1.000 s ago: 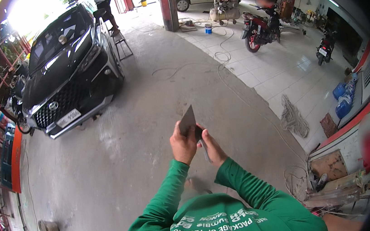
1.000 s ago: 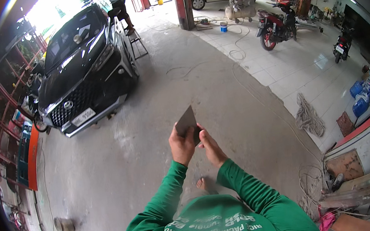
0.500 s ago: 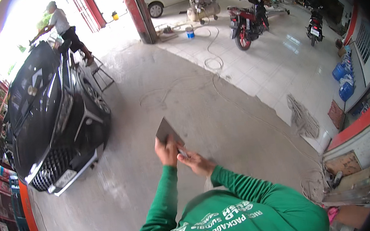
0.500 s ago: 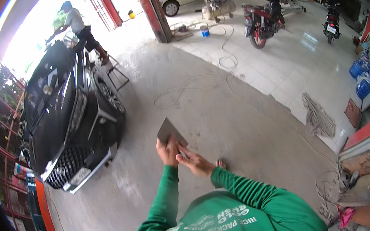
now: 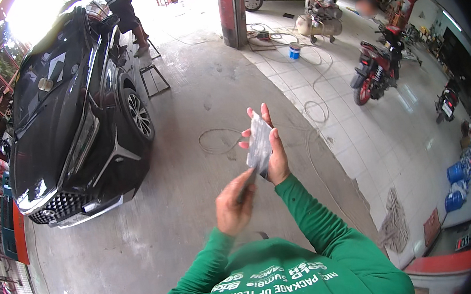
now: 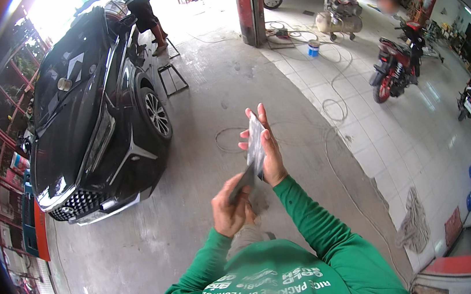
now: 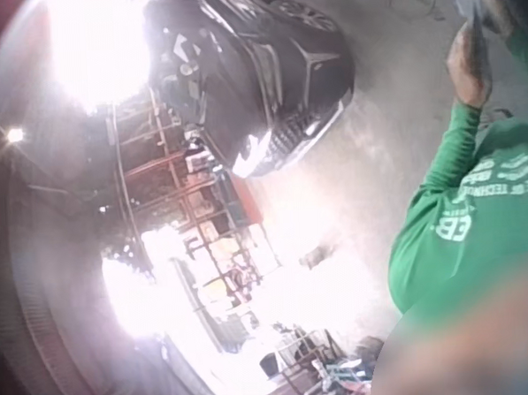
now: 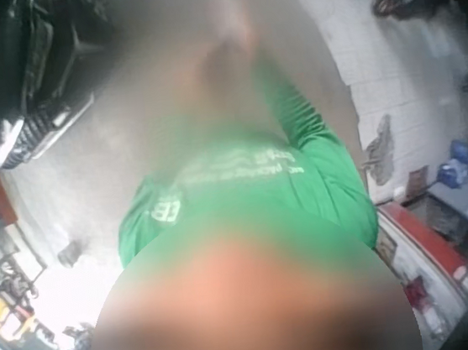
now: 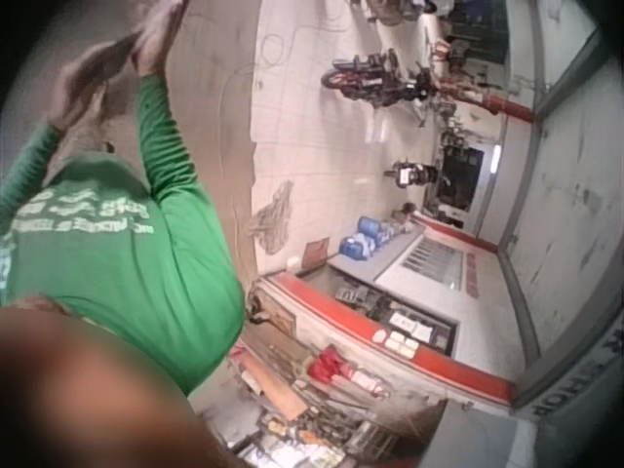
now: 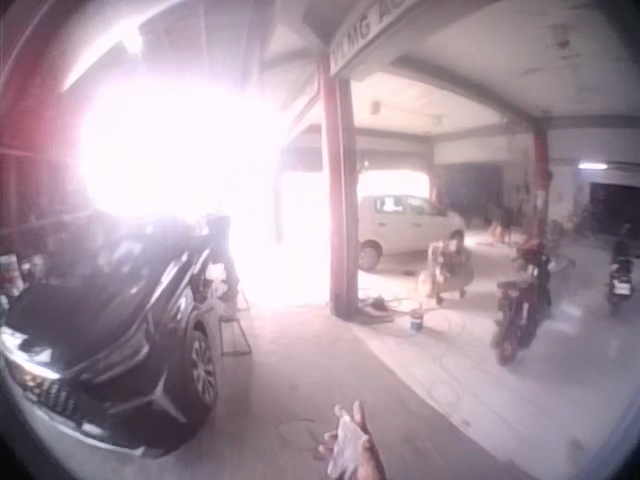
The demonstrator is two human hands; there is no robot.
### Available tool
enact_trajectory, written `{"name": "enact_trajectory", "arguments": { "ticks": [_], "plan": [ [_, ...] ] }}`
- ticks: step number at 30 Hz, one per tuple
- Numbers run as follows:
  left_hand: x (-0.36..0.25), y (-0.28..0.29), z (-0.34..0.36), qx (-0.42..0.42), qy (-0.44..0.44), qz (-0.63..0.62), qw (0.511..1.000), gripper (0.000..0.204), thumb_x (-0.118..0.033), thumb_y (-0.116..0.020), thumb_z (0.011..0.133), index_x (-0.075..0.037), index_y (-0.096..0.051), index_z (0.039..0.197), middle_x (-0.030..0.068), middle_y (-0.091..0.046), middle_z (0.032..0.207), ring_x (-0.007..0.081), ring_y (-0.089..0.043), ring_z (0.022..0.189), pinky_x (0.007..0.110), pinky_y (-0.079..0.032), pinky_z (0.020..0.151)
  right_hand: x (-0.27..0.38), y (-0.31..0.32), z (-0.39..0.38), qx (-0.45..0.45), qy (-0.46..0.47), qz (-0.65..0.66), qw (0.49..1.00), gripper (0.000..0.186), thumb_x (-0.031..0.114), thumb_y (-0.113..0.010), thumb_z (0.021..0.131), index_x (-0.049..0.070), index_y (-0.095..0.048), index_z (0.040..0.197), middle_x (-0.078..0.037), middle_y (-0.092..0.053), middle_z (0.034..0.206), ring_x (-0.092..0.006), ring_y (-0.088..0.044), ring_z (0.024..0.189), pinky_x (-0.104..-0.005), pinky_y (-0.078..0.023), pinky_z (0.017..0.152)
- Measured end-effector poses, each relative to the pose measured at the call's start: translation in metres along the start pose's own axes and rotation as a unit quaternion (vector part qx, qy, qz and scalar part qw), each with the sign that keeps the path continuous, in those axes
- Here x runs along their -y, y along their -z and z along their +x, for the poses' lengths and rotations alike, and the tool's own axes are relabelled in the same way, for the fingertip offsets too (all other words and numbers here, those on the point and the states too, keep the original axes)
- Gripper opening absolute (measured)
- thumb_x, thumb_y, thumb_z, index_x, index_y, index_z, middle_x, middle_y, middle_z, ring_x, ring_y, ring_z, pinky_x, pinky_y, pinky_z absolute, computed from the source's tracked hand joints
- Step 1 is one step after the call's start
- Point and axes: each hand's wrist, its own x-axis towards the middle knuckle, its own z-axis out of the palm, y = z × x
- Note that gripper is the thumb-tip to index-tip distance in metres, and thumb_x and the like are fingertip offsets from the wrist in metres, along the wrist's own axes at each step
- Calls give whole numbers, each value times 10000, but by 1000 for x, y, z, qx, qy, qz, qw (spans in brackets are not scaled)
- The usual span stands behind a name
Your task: The person sands the surface of a white car door using a sanding block and sandpaper, then wipes the area with a cloth. The person also retrieves a new sheet of sandpaper from a table and continues sanding the door.
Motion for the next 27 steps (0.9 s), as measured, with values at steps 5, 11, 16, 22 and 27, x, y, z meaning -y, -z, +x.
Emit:
{"name": "enact_trajectory", "arguments": {
  "ticks": [5, 11, 16, 22, 27],
  "plan": [
    [69, -13, 154, -29, -104, 60, 992, 312, 30, -667, 905, -15, -663, 1214, 172, -717, 1010, 309, -722, 922, 376, -570, 803, -51, 30, 149, 20, 20, -67, 997, 938, 733, -425, 982, 108, -259, 1661, -55, -373, 1666, -131, -505, 1110, -283, -441, 927],
    [141, -15, 370, -54, -26, -1, 998, 167, -47, -667, 940, -12, -615, 1094, 170, -694, 829, 314, -736, 754, 373, -558, 689, -84, 38, 296, 56, -110, -70, 990, 904, 523, -607, 1006, 65, -190, 1664, -94, -316, 1681, -214, -339, 1518, -373, -265, 1221],
    [173, -37, 476, 19, -149, 59, 987, 154, -39, -647, 940, -12, -611, 1088, 196, -669, 826, 409, -722, 778, 407, -556, 700, -100, 85, 437, -51, -56, 28, 997, 781, 430, -552, 1049, 42, -238, 1649, -50, -306, 1690, -189, -331, 1518, -343, -249, 1222],
    [251, -20, 674, -103, -75, 53, 990, 166, -7, -619, 947, -13, -665, 1107, 158, -686, 876, 278, -704, 795, 354, -545, 735, -188, 117, 565, 35, -172, 45, 983, 630, 346, -554, 1085, 40, -370, 1603, -88, -469, 1583, -178, -500, 1381, -331, -379, 1142],
    [300, 6, 794, -160, -31, 18, 987, 167, -69, -660, 988, 1, -670, 1139, 100, -725, 922, 162, -692, 836, 315, -543, 754, -225, 150, 752, -21, -203, 39, 978, 628, 331, -608, 1069, 53, -396, 1591, -79, -585, 1453, -171, -657, 1152, -319, -501, 1000]
  ]
}}
